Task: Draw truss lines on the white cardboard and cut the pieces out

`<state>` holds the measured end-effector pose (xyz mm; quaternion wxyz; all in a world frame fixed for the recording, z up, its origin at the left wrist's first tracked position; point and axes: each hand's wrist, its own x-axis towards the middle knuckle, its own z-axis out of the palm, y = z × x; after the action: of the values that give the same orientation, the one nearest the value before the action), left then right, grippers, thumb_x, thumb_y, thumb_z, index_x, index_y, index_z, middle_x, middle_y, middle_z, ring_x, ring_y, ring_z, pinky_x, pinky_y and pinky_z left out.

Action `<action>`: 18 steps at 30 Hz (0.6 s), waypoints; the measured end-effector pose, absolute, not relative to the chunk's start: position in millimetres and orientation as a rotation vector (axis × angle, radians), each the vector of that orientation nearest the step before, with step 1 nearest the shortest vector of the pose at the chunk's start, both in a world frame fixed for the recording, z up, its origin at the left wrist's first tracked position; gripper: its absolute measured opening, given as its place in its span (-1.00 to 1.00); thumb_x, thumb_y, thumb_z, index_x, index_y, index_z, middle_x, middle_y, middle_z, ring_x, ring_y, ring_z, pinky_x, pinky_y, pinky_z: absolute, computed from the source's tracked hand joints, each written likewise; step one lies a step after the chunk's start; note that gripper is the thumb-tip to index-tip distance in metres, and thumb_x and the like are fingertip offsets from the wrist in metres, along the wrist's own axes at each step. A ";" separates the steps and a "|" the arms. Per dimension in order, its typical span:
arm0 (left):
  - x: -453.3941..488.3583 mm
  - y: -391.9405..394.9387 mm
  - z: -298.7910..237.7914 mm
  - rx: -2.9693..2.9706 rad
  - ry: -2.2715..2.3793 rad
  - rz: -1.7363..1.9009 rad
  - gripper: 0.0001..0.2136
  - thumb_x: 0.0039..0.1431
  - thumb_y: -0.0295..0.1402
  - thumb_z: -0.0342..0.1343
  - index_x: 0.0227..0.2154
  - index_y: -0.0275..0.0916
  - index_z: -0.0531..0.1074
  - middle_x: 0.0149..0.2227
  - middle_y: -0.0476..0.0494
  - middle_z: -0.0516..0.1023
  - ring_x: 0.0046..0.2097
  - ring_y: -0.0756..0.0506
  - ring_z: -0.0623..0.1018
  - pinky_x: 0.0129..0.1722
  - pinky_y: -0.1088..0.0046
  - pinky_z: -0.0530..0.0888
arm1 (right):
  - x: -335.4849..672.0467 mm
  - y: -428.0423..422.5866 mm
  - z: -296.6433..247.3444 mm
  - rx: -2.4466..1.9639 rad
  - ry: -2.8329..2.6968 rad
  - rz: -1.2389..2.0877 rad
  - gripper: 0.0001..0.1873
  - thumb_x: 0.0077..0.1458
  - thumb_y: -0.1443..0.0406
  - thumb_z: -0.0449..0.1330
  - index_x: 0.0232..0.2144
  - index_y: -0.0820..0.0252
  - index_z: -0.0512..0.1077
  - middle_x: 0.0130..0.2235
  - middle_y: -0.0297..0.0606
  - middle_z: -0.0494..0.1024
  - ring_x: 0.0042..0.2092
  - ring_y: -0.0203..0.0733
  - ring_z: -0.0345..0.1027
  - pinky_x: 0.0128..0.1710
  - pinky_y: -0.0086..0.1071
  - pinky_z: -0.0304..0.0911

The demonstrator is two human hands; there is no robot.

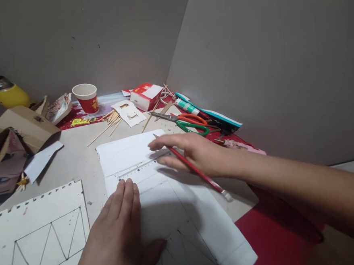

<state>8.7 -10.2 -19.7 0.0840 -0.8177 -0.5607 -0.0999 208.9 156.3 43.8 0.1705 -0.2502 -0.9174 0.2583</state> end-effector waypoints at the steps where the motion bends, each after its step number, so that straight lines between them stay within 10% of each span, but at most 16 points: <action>1: 8.3 -10.3 -19.4 -2.448 -1.671 -0.298 -0.21 -0.02 -0.02 0.23 0.17 -0.49 0.23 0.17 -0.66 0.43 0.14 -0.47 0.50 -0.08 0.07 0.63 | 218.4 156.0 38.8 -0.703 -2.727 0.629 -0.62 0.18 0.28 0.25 0.04 0.29 0.43 -0.02 0.00 0.58 0.00 0.05 0.46 0.01 -0.10 0.33; 18: 11.9 -10.3 -10.2 -2.574 -1.543 -0.281 -0.42 0.08 -0.18 0.18 0.11 -0.47 0.40 0.15 -0.46 0.49 0.11 -0.36 0.56 -0.07 0.16 0.63 | 279.5 140.1 18.2 -0.760 -2.908 0.555 -0.60 0.27 0.32 0.13 0.14 0.26 0.34 -0.07 -0.02 0.51 -0.01 -0.01 0.37 -0.01 -0.15 0.33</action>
<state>11.9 -10.3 -10.2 0.0638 -0.8522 -0.5109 -0.0929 279.5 140.1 18.2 0.0426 -0.2484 -0.9506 0.1814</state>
